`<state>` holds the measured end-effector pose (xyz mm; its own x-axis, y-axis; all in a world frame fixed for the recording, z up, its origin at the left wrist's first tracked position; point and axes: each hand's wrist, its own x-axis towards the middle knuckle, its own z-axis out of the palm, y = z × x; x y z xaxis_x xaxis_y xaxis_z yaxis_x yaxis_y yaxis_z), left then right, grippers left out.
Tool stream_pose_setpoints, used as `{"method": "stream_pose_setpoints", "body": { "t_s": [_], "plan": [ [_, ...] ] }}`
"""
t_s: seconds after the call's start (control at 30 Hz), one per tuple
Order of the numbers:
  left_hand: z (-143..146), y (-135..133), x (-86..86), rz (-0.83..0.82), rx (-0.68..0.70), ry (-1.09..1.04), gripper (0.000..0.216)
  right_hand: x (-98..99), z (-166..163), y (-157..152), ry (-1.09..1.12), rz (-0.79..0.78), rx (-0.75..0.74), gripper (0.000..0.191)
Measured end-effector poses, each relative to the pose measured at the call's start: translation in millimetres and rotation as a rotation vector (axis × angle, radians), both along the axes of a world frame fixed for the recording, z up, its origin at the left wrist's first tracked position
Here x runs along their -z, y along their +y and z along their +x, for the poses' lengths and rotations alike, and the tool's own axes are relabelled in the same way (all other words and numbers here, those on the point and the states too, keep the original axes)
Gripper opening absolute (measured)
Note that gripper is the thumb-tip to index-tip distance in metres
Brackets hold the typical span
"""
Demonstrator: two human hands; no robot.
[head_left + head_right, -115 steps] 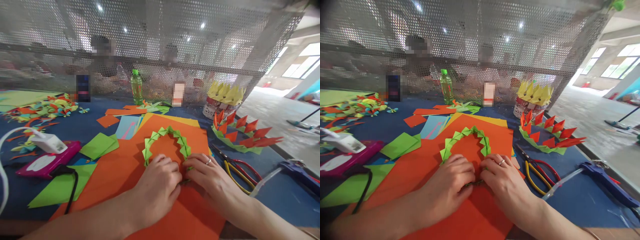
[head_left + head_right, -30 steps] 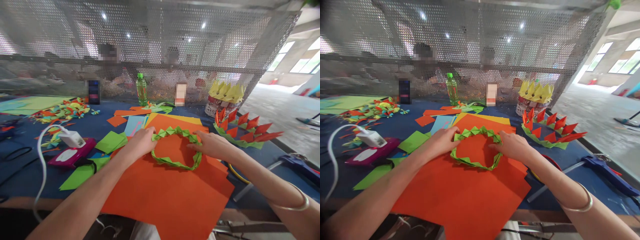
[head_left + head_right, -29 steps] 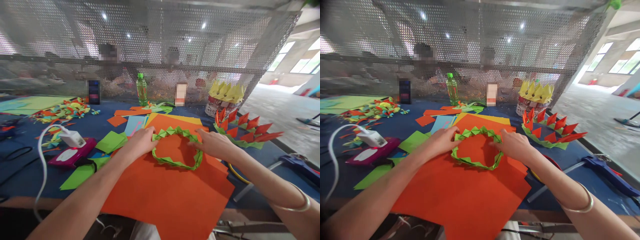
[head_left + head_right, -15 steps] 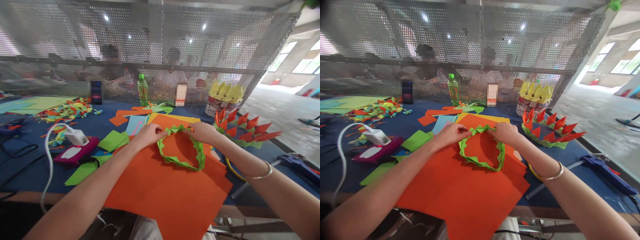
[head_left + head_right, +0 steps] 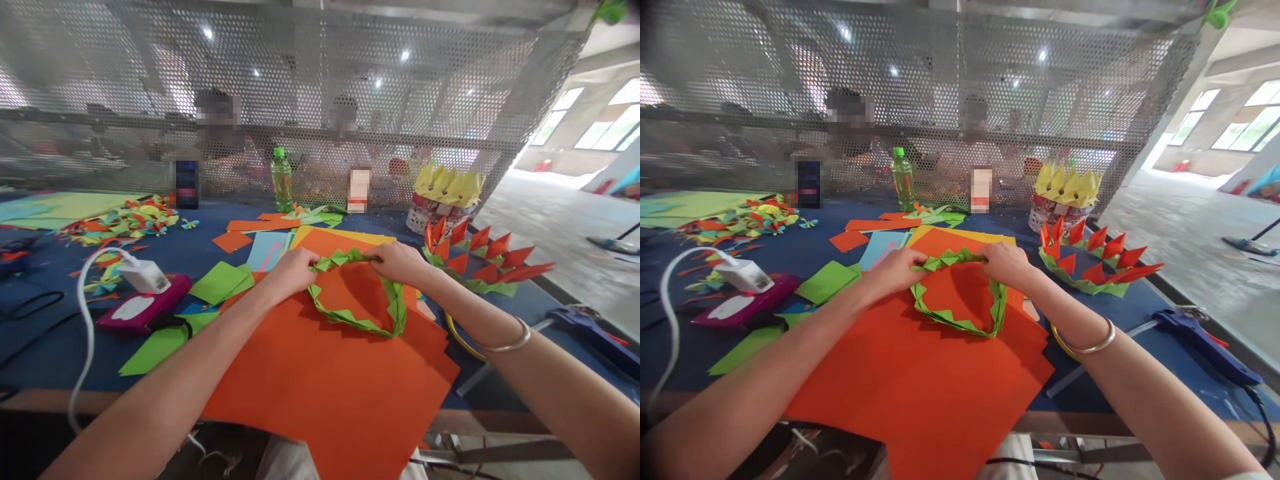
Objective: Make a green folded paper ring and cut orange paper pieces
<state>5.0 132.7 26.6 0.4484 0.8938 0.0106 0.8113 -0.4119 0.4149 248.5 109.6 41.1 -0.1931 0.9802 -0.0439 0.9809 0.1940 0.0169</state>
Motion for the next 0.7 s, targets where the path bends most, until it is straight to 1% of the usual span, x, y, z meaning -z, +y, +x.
{"method": "stream_pose_setpoints", "body": {
  "t_s": [0.13, 0.23, 0.3, 0.37, 0.43, 0.5, 0.53, 0.57, 0.6, 0.67, 0.7],
  "plan": [
    [-1.7, 1.9, -0.5, -0.011, -0.014, 0.036, 0.027, 2.3, -0.6, 1.2, 0.058, 0.029, -0.015, 0.033],
    [-2.5, 4.9, 3.9, -0.028, -0.015, 0.038, 0.028, -2.9, -1.8, -11.4, 0.110, 0.128, -0.015, 0.041],
    [-3.1, 6.6, 6.8, -0.019, -0.022, 0.024, 0.028, -9.2, -5.9, -30.4, 0.141, 0.196, -0.053, 0.045],
    [-4.6, 6.4, 6.0, 0.024, -0.031, -0.011, 0.029, -13.8, -12.8, -56.0, 0.175, 0.181, -0.166, 0.040],
    [-8.1, 2.7, -1.3, 0.094, -0.039, -0.072, 0.042, -13.5, -20.2, -83.0, 0.193, 0.121, -0.277, 0.034],
    [-13.6, -5.3, -14.2, 0.161, -0.021, -0.147, 0.056, -8.3, -24.9, -105.6, 0.176, 0.109, -0.287, 0.038],
    [-16.8, -10.7, -21.5, 0.183, 0.007, -0.180, 0.055, -4.8, -25.6, -114.0, 0.154, 0.120, -0.282, 0.039],
    [-19.9, -16.7, -28.4, 0.188, 0.052, -0.203, 0.050, -1.4, -25.2, -120.2, 0.135, 0.132, -0.285, 0.037],
    [-22.7, -23.0, -34.3, 0.171, 0.107, -0.209, 0.043, 1.6, -23.8, -124.2, 0.114, 0.149, -0.287, 0.031],
    [-26.3, -35.1, -41.3, 0.068, 0.235, -0.182, 0.034, 5.5, -18.9, -126.6, 0.082, 0.193, -0.283, 0.020],
    [-26.6, -40.2, -42.0, 0.012, 0.289, -0.154, 0.032, 6.4, -15.9, -125.6, 0.069, 0.217, -0.268, 0.019]
  ]
}}
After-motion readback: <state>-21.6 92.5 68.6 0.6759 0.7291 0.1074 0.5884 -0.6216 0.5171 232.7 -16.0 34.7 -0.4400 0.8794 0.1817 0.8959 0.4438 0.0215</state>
